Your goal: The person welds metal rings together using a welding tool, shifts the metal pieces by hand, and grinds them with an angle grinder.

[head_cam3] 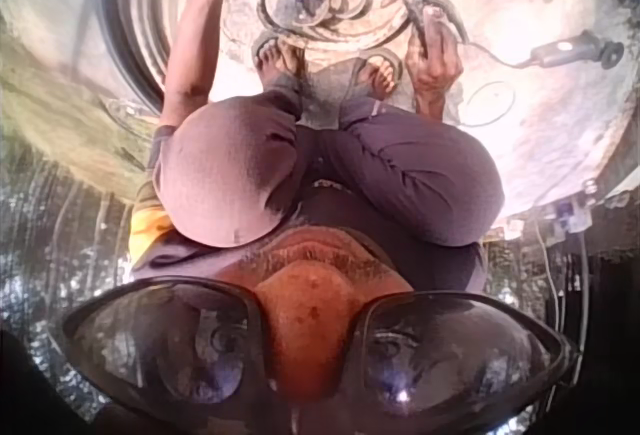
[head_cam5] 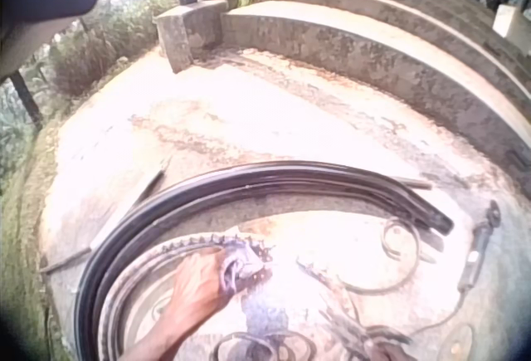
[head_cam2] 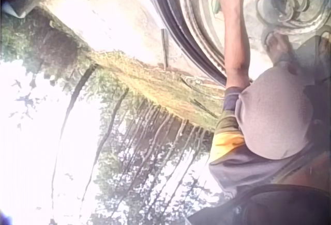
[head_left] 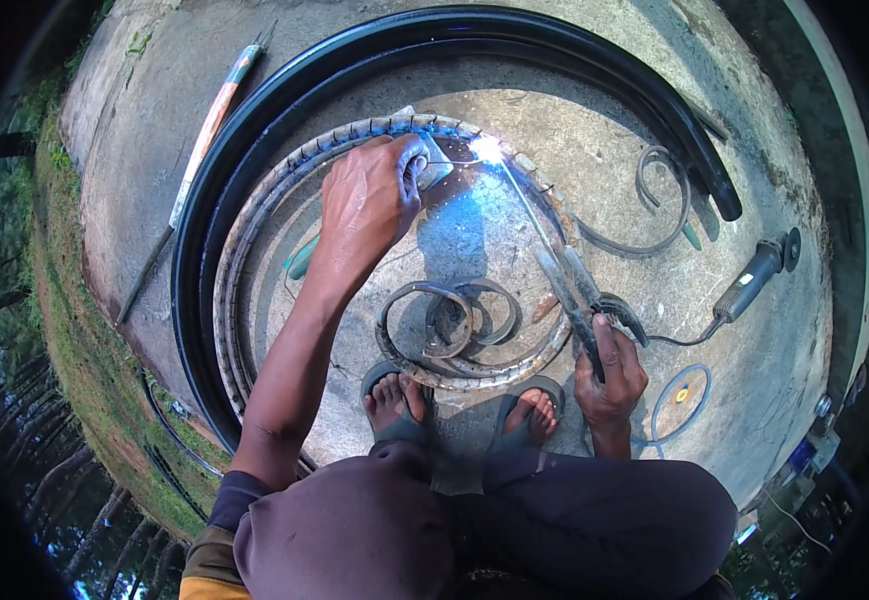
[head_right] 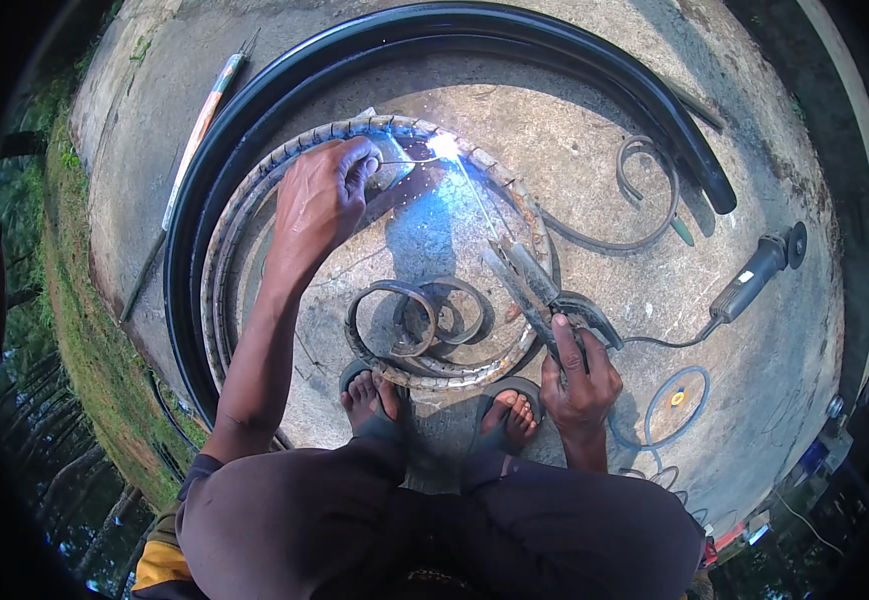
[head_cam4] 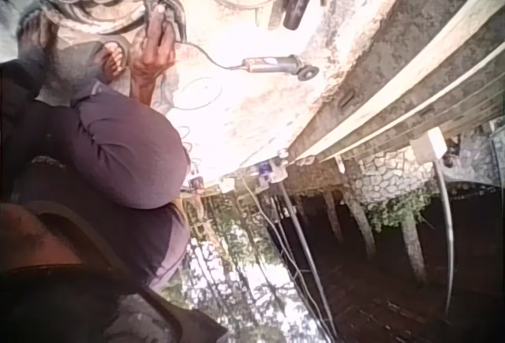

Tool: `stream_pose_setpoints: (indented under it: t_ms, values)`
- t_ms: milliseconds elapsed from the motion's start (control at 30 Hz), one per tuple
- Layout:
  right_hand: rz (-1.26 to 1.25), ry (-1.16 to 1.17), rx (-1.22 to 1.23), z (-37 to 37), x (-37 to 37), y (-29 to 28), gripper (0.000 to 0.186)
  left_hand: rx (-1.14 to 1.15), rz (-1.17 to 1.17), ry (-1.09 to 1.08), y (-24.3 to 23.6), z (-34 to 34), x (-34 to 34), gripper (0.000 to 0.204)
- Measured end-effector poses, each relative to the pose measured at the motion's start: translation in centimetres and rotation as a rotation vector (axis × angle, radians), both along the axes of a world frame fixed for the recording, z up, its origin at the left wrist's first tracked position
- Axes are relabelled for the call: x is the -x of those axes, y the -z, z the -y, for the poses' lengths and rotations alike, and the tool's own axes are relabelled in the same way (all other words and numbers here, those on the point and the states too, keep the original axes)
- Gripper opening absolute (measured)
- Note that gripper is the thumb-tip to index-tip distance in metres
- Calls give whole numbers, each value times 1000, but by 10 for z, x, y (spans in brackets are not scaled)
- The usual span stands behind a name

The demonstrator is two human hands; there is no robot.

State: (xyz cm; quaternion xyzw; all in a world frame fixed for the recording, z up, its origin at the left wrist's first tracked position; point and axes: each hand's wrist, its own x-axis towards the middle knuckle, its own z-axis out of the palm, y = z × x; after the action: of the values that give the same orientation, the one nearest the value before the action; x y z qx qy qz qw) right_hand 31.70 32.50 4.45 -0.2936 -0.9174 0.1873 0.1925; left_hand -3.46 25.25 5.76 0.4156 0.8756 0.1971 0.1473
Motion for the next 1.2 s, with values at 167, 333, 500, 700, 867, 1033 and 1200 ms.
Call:
stream_pose_setpoints:
  t_ms: [167, 333, 500, 700, 867, 1033, 1200]
  values:
    - [-29, -1, -40, -1, -7, 2, 63, 54, 46, -27, -13, 4, -7, 14]
    - [-23, -7, -43, -1, -11, 1, 61, 29, 52, -12, -22, 8, -8, 13]
    - [-16, 14, -33, 1, -14, -4, 58, -17, 53, 43, -11, -3, -14, 17]
    - [-17, 26, -53, 2, -16, -3, 60, -5, 64, 36, -4, -7, -12, 18]
    - [-3, 28, -49, 1, -16, -2, 62, -9, 63, 33, -3, -8, -12, 18]
    - [11, 29, -33, 3, -16, -2, 63, -14, 56, 25, -1, -8, -12, 21]
    - [22, 19, -30, 2, -15, -2, 64, -16, 64, 28, -1, -9, -12, 23]
